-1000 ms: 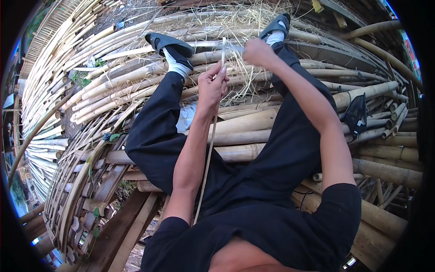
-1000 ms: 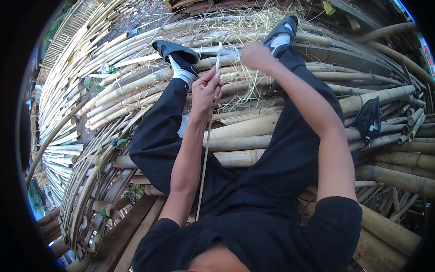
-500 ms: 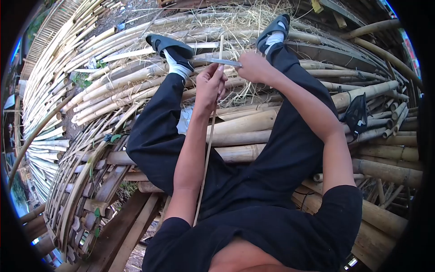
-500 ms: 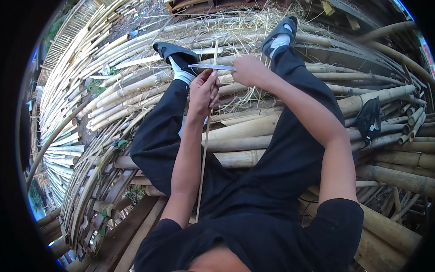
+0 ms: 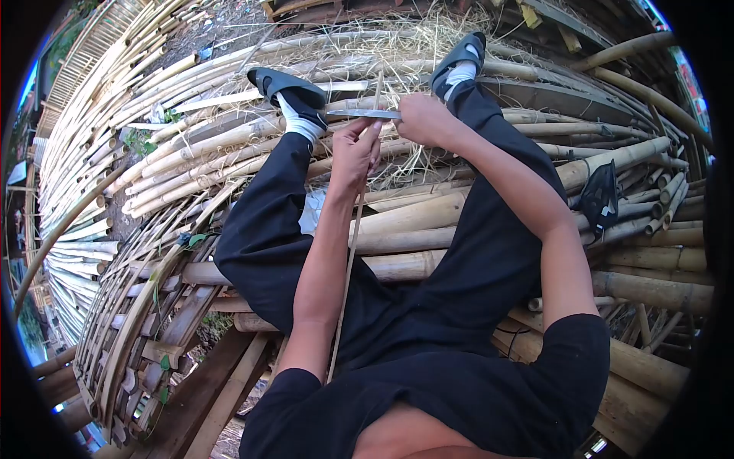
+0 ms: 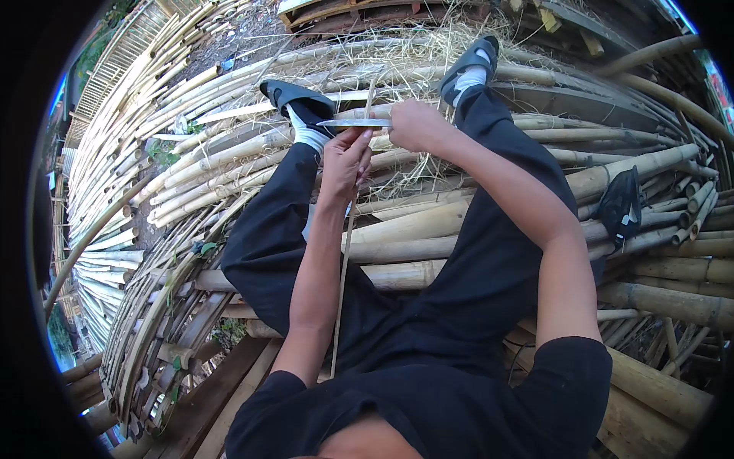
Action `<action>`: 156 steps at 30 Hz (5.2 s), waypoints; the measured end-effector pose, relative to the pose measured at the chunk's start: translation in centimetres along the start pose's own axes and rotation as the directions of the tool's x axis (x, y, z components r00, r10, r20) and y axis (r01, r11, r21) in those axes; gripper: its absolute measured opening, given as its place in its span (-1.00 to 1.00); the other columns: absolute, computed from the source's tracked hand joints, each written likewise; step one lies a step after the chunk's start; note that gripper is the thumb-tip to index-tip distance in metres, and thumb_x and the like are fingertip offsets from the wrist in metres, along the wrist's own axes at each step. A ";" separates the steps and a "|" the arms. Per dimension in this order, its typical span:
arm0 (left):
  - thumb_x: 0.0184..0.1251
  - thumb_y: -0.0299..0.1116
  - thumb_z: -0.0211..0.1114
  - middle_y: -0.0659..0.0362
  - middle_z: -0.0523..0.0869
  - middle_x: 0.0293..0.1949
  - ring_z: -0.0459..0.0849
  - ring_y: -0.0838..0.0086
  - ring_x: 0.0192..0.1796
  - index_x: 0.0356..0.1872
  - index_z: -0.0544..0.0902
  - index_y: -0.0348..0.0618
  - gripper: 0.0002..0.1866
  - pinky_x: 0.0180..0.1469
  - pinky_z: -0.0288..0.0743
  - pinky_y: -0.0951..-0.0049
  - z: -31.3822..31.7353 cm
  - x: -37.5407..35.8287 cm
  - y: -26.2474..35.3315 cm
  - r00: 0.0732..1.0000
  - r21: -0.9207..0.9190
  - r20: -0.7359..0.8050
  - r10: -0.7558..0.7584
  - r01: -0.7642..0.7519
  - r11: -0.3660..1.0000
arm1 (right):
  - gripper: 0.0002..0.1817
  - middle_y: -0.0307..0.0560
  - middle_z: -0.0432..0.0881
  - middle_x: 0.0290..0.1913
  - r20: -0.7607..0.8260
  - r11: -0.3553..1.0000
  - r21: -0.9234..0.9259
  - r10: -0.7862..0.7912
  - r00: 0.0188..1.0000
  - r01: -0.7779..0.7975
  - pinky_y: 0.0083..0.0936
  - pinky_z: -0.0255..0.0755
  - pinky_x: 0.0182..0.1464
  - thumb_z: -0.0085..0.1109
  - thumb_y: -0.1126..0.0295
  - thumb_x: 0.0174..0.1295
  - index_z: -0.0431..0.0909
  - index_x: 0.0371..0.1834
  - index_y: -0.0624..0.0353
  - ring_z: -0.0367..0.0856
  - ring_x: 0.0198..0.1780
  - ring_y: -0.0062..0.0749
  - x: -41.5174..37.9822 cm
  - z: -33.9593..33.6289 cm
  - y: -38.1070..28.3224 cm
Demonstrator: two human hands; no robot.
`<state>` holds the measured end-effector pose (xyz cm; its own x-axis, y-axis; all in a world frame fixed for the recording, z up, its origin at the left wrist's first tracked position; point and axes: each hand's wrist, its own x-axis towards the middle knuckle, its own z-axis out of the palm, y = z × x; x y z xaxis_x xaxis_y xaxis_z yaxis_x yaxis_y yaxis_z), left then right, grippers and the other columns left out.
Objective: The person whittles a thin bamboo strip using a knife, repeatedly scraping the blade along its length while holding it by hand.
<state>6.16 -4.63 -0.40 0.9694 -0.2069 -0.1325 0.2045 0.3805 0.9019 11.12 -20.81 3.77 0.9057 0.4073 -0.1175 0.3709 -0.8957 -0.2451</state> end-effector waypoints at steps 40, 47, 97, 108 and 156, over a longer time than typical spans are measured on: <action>0.43 -0.34 0.13 0.19 0.59 -0.56 0.35 0.74 -0.78 0.12 0.49 -0.35 -0.65 -0.80 0.19 0.71 -0.6 0.8 1.9 0.998 -0.080 0.046 0.044 -0.041 0.996 | -0.60 0.22 0.61 -0.37 -0.004 0.965 0.244 0.095 0.995 -0.091 -0.13 0.45 -0.16 0.07 0.12 0.20 0.60 -0.38 0.33 0.60 -0.25 0.13 0.1 -2.1 1.3; 0.42 -0.39 0.12 0.30 0.48 -0.70 0.24 0.76 -0.80 0.14 0.51 -0.25 -0.68 -0.79 0.07 0.71 -0.2 0.9 0.7 0.998 0.004 0.004 0.056 -0.056 0.998 | -0.65 0.22 0.59 -0.48 -0.251 0.994 0.070 -0.059 0.966 0.079 -0.12 0.46 -0.22 0.10 0.20 0.17 0.58 -0.53 0.32 0.59 -0.33 0.13 -0.1 0.4 2.0; 0.42 -0.44 0.11 0.14 0.70 -0.30 0.27 0.82 -0.74 0.12 0.55 -0.25 -0.71 -0.80 0.09 0.76 3.6 -3.9 0.7 0.987 -0.097 0.155 0.035 -0.020 0.995 | -0.69 0.28 0.64 -0.36 -0.229 0.947 0.121 0.319 0.920 -0.298 -0.19 0.54 -0.14 0.05 0.27 0.06 0.63 -0.38 0.35 0.66 -0.25 0.10 4.0 -0.9 7.6; 0.44 -0.37 0.12 0.19 0.67 -0.33 0.30 0.78 -0.76 0.02 0.55 -0.31 -0.74 -0.82 0.07 0.72 0.5 -1.8 0.8 0.995 -0.022 -0.075 0.073 -0.074 0.997 | -0.71 0.30 0.58 -0.46 -0.097 0.986 0.158 -0.046 0.994 0.061 -0.10 0.45 -0.20 0.03 0.29 0.10 0.58 -0.48 0.35 0.59 -0.34 0.17 -0.1 -0.2 0.9; 0.47 -0.33 0.06 0.35 0.36 -0.62 0.20 0.76 -0.79 -0.29 0.40 -0.17 -0.85 -0.78 0.07 0.68 -0.3 -2.2 1.9 0.998 0.025 0.063 -0.025 0.024 0.999 | -0.75 0.21 0.60 -0.46 -0.019 0.996 0.062 -0.056 0.998 0.057 -0.14 0.49 -0.13 0.14 0.27 0.00 0.64 -0.45 0.26 0.61 -0.28 0.09 0.1 0.7 0.4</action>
<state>4.47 -3.19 1.53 0.9533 -0.2730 -0.1290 0.2240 0.3529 0.9085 11.24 -20.99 2.94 0.8874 0.4530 -0.0849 0.4085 -0.8584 -0.3102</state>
